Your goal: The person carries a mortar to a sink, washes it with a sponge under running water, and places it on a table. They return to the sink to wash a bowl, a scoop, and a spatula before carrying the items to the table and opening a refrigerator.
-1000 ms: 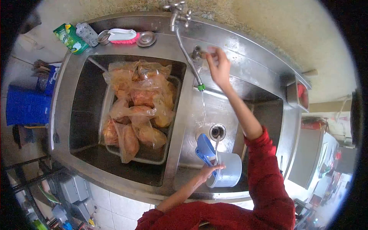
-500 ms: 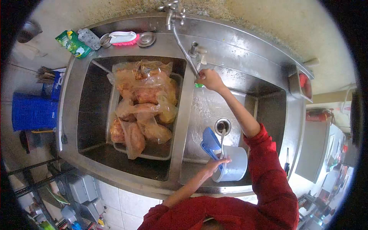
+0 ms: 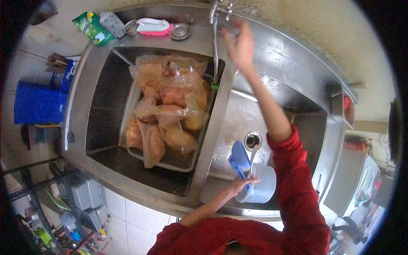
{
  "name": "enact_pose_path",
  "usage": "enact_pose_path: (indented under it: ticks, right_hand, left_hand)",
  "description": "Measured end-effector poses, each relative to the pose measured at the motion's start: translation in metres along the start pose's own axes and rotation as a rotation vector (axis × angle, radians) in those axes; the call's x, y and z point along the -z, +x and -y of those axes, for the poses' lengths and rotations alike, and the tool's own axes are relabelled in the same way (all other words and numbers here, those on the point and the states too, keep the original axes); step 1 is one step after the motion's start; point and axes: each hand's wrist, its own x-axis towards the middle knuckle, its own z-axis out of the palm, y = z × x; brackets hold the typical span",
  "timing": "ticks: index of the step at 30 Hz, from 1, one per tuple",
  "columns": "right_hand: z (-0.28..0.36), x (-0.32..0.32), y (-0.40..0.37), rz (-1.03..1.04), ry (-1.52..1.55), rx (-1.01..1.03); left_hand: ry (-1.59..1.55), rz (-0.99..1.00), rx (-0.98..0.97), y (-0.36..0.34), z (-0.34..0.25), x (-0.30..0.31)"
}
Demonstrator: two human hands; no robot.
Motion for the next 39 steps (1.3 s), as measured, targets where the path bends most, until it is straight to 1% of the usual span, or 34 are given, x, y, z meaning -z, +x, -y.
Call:
enact_pose_path:
  ticks: [1,2,4,5,7,8,10,11,12,14,15,17,18,20,21,23,26,27,29,30,32,34,36,38,39]
  right_hand:
    - [-0.004,0.001,0.021,-0.075,0.046,0.016]
    - [-0.002,0.004,0.036,-0.064,0.048,0.026]
    - [0.003,0.009,0.056,0.192,0.427,-0.092]
    - [0.002,0.009,0.059,0.203,0.429,-0.085]
    - [0.001,0.007,0.063,0.343,0.477,-0.195]
    - [0.001,0.005,0.063,0.356,0.479,-0.192]
    - [0.0,0.003,0.061,0.289,0.331,-0.15]
    - [-0.002,-0.003,0.059,0.245,0.392,-0.146]
    - [-0.006,-0.003,0.057,0.255,0.391,-0.144]
    - [-0.012,-0.003,0.055,0.212,0.082,0.117]
    - [-0.014,-0.007,0.053,0.22,0.084,0.121]
    - [-0.017,-0.015,0.05,0.199,0.519,0.014]
    - [-0.019,-0.016,0.049,0.204,0.52,0.014]
    - [-0.021,-0.015,0.05,0.194,0.407,0.134]
    - [-0.021,-0.013,0.05,0.196,0.408,0.135]
    - [-0.019,-0.01,0.05,0.05,0.015,0.437]
    - [-0.017,-0.008,0.052,0.055,0.015,0.477]
    - [-0.02,-0.009,0.051,0.058,0.017,0.478]
    - [-0.027,-0.011,0.051,0.127,0.1,0.284]
    - [-0.033,-0.012,0.053,0.131,0.1,0.285]
    - [-0.04,-0.013,0.055,0.074,-0.074,0.431]
    - [-0.044,-0.014,0.056,0.075,-0.032,0.407]
    - [-0.029,-0.012,0.055,0.08,0.011,0.383]
    - [-0.015,-0.008,0.054,0.2,0.406,0.128]
    - [-0.015,-0.008,0.055,0.205,0.408,0.129]
  left_hand:
    - [0.001,0.008,0.012,-0.002,-0.004,0.0]
    - [0.005,0.019,0.016,-0.001,-0.008,-0.001]
    - [-0.027,0.029,0.007,0.003,-0.001,-0.001]
    - [-0.047,0.033,0.007,0.006,0.002,0.001]
    - [-0.052,0.05,-0.03,0.011,0.01,0.005]
    - [-0.048,0.066,-0.057,0.012,0.01,0.005]
    - [-0.047,0.062,-0.063,0.013,0.011,0.004]
    - [-0.032,0.058,-0.065,0.012,0.011,0.003]
    - [-0.042,0.059,-0.066,0.012,0.011,0.002]
    - [-0.088,0.075,-0.067,0.012,0.009,0.001]
    - [-0.096,0.074,-0.07,0.012,0.009,0.001]
    - [-0.017,0.051,-0.028,0.011,0.008,0.001]
    - [-0.021,0.051,-0.029,0.011,0.008,0.002]
    - [-0.019,0.071,-0.046,0.011,0.006,0.002]
    - [-0.021,0.07,-0.047,0.011,0.005,0.002]
    - [0.002,0.074,-0.03,0.011,0.005,0.003]
    - [-0.008,0.058,-0.06,0.01,0.007,0.003]
    - [-0.011,0.057,-0.06,0.01,0.008,0.003]
    - [-0.076,0.12,-0.057,0.011,0.009,0.006]
    - [-0.08,0.121,-0.058,0.013,0.011,0.006]
    - [-0.025,0.105,-0.057,0.015,0.012,0.007]
    - [-0.034,0.115,-0.056,0.013,0.011,0.007]
    - [-0.046,0.125,-0.055,0.013,0.01,0.006]
    - [-0.084,0.109,-0.068,0.013,0.011,0.005]
    - [-0.089,0.108,-0.07,0.013,0.012,0.005]
